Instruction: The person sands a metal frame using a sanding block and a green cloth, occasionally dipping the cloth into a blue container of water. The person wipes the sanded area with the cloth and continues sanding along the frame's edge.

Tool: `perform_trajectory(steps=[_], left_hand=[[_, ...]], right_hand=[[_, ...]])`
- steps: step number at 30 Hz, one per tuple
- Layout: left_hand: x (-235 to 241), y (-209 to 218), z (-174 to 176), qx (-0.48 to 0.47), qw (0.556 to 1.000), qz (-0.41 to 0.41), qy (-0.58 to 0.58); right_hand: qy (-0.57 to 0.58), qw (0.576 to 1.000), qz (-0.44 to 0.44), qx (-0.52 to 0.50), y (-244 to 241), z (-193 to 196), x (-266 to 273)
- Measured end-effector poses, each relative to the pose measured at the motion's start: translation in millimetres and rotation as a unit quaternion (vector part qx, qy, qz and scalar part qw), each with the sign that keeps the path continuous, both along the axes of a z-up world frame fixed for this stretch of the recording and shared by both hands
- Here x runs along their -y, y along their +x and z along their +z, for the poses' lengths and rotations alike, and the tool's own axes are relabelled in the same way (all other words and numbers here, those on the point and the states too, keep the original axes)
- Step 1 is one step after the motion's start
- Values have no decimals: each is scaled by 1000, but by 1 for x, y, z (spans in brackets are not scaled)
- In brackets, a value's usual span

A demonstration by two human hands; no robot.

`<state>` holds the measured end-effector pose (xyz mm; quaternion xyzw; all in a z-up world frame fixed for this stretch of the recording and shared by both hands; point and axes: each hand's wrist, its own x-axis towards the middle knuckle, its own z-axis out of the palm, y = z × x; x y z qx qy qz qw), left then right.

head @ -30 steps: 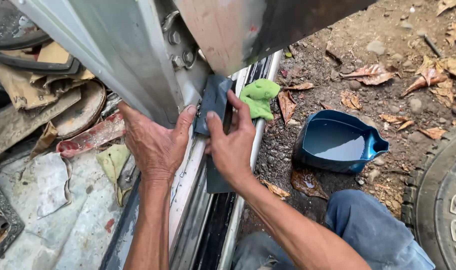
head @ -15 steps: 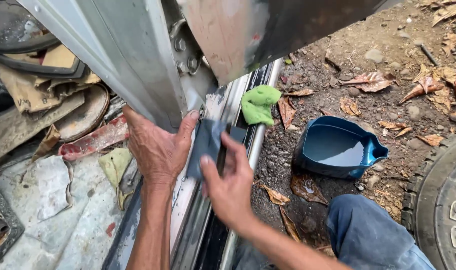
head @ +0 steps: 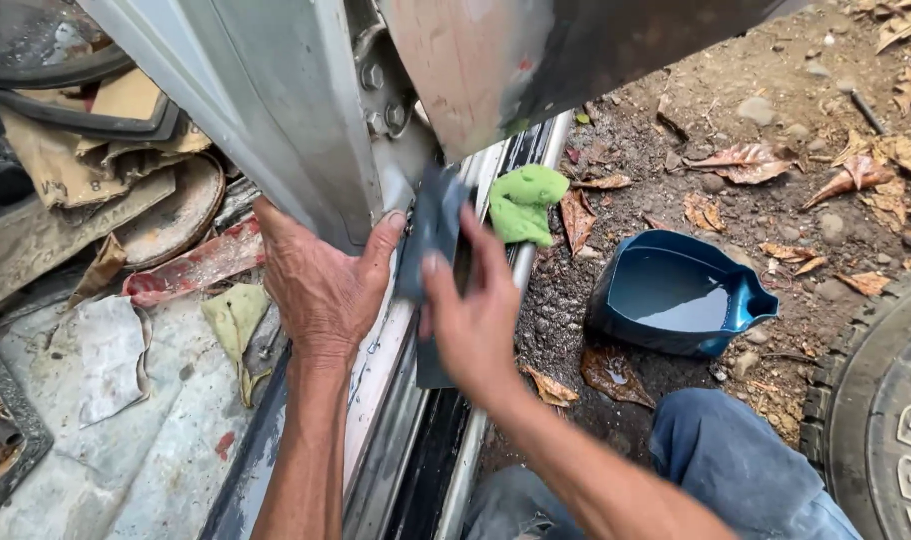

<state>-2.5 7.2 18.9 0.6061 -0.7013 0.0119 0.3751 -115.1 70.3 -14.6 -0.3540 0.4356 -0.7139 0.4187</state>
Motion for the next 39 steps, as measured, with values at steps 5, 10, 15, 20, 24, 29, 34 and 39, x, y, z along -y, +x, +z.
perform_trajectory(steps=[5,10,15,20,24,29,34,39], left_hand=[[0,1,0,-10,1000,-6,-4],[-3,0,0,-3,1000,-9,-12],[0,2,-4,-3,1000,-3,-13],[-5,1,-1,-17,1000,-10,-9],[0,1,-2,-30,999,-17,-6],[-3,0,1,-16,1000,-8,-2],[-2,-1,2,-20,1000,-24,-6],[-4,-1,3,-24,1000,-15,12]], right_hand=[[18,1000,-8,-16,7,-11,-2],[19,1000,-7,-16,7,-8,-9],[-8,1000,-10,25,11,-14,-1],[9,999,6,41,18,-15,-25],[19,1000,-6,12,7,-13,-4],[29,999,11,-9,5,-2,-13],[32,999,14,12,2,-14,-2],[37,997,63,4,-23,-27,-8]])
